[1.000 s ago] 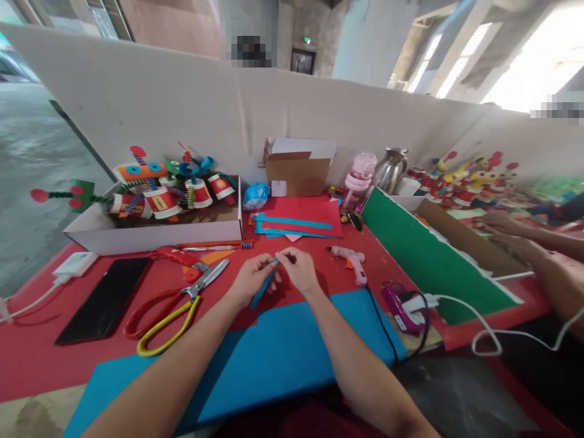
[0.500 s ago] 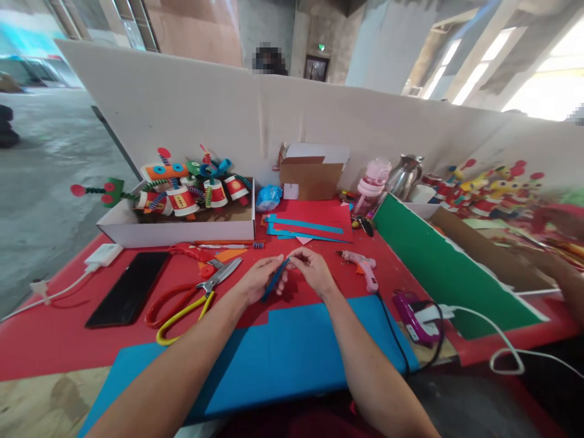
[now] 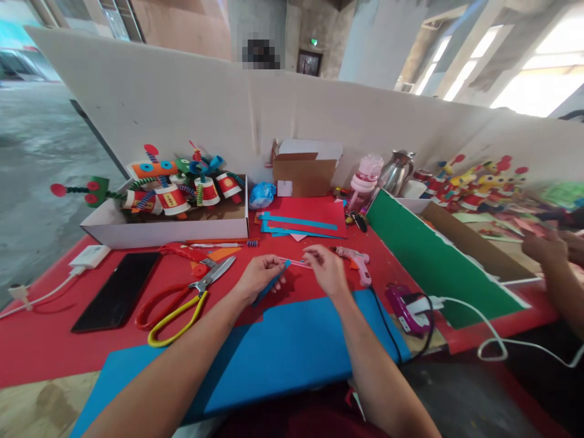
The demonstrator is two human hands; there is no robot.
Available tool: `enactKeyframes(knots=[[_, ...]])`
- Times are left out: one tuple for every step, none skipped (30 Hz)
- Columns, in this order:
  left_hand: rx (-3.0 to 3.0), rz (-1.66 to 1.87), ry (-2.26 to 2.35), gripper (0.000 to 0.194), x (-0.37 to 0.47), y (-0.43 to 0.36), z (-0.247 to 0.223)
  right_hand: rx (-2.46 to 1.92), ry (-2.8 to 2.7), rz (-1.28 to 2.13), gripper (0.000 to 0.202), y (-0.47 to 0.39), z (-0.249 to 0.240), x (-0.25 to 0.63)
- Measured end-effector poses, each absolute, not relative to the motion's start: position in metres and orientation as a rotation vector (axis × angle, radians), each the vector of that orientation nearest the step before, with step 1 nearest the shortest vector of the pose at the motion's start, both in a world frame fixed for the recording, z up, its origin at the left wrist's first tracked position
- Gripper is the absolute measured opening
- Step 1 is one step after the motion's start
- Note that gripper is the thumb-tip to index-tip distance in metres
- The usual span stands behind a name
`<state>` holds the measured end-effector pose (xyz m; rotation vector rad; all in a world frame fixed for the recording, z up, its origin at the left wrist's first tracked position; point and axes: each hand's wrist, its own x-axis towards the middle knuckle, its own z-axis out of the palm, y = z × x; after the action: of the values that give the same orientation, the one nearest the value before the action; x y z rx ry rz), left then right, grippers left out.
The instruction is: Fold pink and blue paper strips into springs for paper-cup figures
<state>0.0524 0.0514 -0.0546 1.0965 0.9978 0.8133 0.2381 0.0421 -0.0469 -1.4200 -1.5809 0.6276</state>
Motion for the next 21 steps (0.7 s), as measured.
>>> enactKeyframes(knots=[[1.087, 0.834, 1.029, 0.028, 0.053, 0.052, -0.054, -1.521, -1.59, 0.468, 0.017, 0.04, -0.043, 0.253], [1.076, 0.853, 1.052, 0.027, 0.053, 0.053, -0.054, -1.653, -1.595, 0.307, 0.017, 0.038, -0.039, 0.27], [1.064, 0.871, 1.069, 0.026, 0.053, 0.053, -0.053, -1.815, -1.577, 0.133, 0.018, 0.035, -0.037, 0.285], [1.049, 0.886, 1.079, 0.025, 0.052, 0.054, -0.053, -1.983, -1.54, -0.002, 0.019, 0.033, -0.035, 0.3], [1.032, 0.898, 1.084, 0.025, 0.052, 0.055, -0.053, -2.137, -1.529, -0.068, 0.02, 0.03, -0.035, 0.312], [1.015, 0.906, 1.083, 0.025, 0.052, 0.055, -0.053, -2.258, -1.539, -0.081, 0.019, 0.027, -0.036, 0.321], [1.0, 0.91, 1.078, 0.025, 0.052, 0.056, -0.053, -2.358, -1.561, -0.051, 0.021, 0.025, -0.037, 0.327], [0.988, 0.911, 1.071, 0.025, 0.052, 0.056, -0.054, -2.441, -1.579, -0.007, 0.024, 0.023, -0.039, 0.33], [0.98, 0.911, 1.063, 0.025, 0.052, 0.056, -0.054, -2.498, -1.594, 0.035, 0.028, 0.021, -0.04, 0.331], [0.974, 0.911, 1.054, 0.025, 0.052, 0.056, -0.055, -2.54, -1.598, 0.073, 0.031, 0.021, -0.042, 0.329], [0.97, 0.912, 1.047, 0.024, 0.052, 0.056, -0.055, -2.565, -1.596, 0.1, 0.034, 0.02, -0.043, 0.327], [0.966, 0.913, 1.043, 0.024, 0.052, 0.056, -0.055, -2.573, -1.593, 0.118, 0.036, 0.021, -0.043, 0.325], [0.961, 0.913, 1.041, 0.023, 0.052, 0.056, -0.055, -2.571, -1.587, 0.127, 0.037, 0.021, -0.042, 0.323], [0.957, 0.911, 1.04, 0.023, 0.052, 0.056, -0.055, -2.562, -1.578, 0.128, 0.037, 0.022, -0.041, 0.322], [0.952, 0.908, 1.041, 0.023, 0.052, 0.056, -0.055, -2.542, -1.564, 0.121, 0.036, 0.022, -0.04, 0.321], [0.947, 0.906, 1.04, 0.023, 0.052, 0.056, -0.054, -2.515, -1.538, 0.111, 0.035, 0.022, -0.037, 0.321], [0.943, 0.903, 1.038, 0.024, 0.052, 0.056, -0.054, -2.48, -1.494, 0.11, 0.034, 0.022, -0.035, 0.321], [0.937, 0.903, 1.037, 0.024, 0.052, 0.056, -0.053, -2.433, -1.431, 0.133, 0.033, 0.022, -0.033, 0.321], [0.927, 0.904, 1.036, 0.023, 0.052, 0.057, -0.053, -2.356, -1.354, 0.185, 0.034, 0.022, -0.031, 0.32], [0.916, 0.908, 1.034, 0.023, 0.052, 0.057, -0.053, -2.251, -1.268, 0.269, 0.035, 0.022, -0.028, 0.319], [0.903, 0.916, 1.028, 0.024, 0.052, 0.057, -0.052, -2.121, -1.192, 0.387, 0.036, 0.022, -0.026, 0.317]])
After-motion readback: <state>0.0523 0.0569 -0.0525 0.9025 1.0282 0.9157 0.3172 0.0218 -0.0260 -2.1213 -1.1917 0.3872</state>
